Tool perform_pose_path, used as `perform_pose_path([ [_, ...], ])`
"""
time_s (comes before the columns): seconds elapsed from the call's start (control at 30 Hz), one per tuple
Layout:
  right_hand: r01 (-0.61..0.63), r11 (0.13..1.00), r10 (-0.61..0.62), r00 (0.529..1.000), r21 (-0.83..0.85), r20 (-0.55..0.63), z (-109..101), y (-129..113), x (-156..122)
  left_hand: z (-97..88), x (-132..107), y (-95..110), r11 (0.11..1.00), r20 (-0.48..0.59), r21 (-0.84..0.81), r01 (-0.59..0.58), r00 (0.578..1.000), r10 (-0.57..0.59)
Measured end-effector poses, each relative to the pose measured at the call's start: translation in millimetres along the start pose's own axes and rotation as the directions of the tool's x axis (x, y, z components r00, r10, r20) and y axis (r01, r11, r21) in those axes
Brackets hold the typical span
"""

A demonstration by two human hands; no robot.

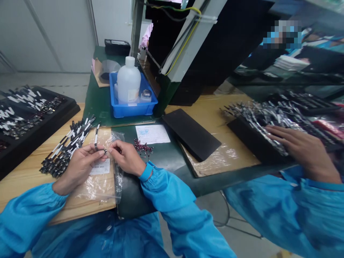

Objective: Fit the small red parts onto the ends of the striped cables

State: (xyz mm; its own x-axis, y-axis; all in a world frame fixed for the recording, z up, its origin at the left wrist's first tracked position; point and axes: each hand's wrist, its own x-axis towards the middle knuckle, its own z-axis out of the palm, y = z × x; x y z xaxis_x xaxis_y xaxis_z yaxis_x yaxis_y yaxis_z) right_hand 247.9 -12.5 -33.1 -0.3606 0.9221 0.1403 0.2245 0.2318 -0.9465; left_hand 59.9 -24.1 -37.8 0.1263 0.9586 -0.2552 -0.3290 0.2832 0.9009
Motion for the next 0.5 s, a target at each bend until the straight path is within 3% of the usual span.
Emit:
perform_pose_path([
  [0.3,0.017,1.000,-0.017,1.000,-0.025,-0.020,1.0,-1.4,1.2,1.6,-0.9,1.0,0.999,-0.038,0.050,-0.013,0.999,0.015],
  [0.5,0.073,0.993,-0.080,0.994,-0.095,-0.071,2.6,-3.1,-1.7,-5.3,-5.1,-3.6,0.976,-0.091,0.218,-0.030,0.995,0.051],
])
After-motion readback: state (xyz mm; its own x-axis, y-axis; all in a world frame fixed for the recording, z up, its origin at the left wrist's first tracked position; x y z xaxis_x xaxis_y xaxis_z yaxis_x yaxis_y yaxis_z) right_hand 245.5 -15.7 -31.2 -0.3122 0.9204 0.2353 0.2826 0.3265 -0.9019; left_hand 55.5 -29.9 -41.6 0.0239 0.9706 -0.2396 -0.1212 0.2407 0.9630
